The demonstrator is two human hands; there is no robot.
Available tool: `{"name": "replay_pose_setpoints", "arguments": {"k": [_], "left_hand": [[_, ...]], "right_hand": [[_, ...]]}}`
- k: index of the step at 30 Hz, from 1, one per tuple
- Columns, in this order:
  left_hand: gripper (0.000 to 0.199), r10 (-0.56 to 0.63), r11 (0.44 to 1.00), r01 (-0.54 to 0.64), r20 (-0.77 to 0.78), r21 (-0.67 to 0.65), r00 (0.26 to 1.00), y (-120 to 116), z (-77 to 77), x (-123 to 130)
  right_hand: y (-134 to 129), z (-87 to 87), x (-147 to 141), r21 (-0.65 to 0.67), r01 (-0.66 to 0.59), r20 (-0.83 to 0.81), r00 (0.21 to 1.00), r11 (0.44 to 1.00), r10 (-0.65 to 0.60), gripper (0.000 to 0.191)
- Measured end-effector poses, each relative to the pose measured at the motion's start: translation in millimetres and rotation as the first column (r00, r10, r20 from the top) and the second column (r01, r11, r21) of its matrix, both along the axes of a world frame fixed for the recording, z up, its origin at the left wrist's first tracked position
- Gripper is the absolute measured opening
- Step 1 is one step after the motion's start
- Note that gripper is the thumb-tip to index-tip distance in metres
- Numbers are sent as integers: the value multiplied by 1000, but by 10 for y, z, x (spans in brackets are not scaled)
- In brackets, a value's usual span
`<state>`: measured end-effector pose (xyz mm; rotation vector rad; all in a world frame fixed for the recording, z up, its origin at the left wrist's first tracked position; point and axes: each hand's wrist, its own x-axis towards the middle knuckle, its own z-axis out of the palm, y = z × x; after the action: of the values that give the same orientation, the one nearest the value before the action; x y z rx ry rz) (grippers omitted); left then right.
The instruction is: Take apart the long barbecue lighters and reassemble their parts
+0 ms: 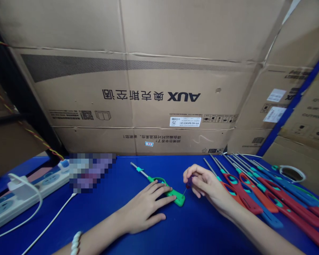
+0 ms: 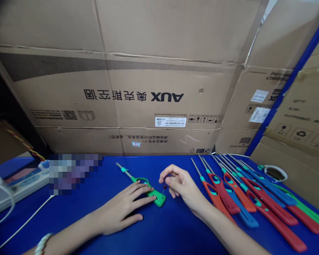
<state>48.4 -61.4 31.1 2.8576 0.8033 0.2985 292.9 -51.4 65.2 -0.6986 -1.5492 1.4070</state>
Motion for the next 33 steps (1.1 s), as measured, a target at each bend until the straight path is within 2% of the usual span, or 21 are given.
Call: {"name": "replay_pose_setpoints", "arguments": {"k": [4, 7, 12, 15, 18, 21, 25, 29, 33], "left_hand": [[52, -8, 1000, 8, 21, 6, 1000, 0, 10, 3], [52, -4, 1000, 3, 13, 9, 1000, 0, 21, 8], [53, 2, 1000, -2, 2, 9, 1000, 5, 22, 8], [52, -2, 1000, 2, 7, 6, 1000, 1, 16, 5], [52, -2, 1000, 2, 17, 8, 1000, -8, 17, 3], [52, -1, 1000, 1, 8, 9, 1000, -15, 24, 1], [52, -5, 1000, 5, 9, 18, 1000, -18, 27, -3], [52, -3, 1000, 3, 14, 17, 1000, -17, 14, -1], [53, -9, 1000, 8, 32, 17, 999, -8, -3, -1]], "right_hand": [[-18, 13, -14, -32, 4, -37, 999, 999, -6, 37], [-24, 12, -18, -30, -34, -92, 995, 999, 31, 35], [-14, -17, -4, 2, 30, -16, 999, 1000, -30, 27], [-16, -27, -9, -9, 34, -9, 999, 999, -34, 35], [-15, -16, -22, -22, 21, -75, 997, 1000, -23, 42], [-3, -8, -23, -10, 24, -87, 996, 1000, -25, 39], [15, -38, -10, 0, 38, -13, 999, 999, -38, 29], [25, -78, -7, -14, 33, 12, 999, 999, -33, 35], [50, -95, -12, 4, 10, -22, 1000, 1000, -10, 32]]}}
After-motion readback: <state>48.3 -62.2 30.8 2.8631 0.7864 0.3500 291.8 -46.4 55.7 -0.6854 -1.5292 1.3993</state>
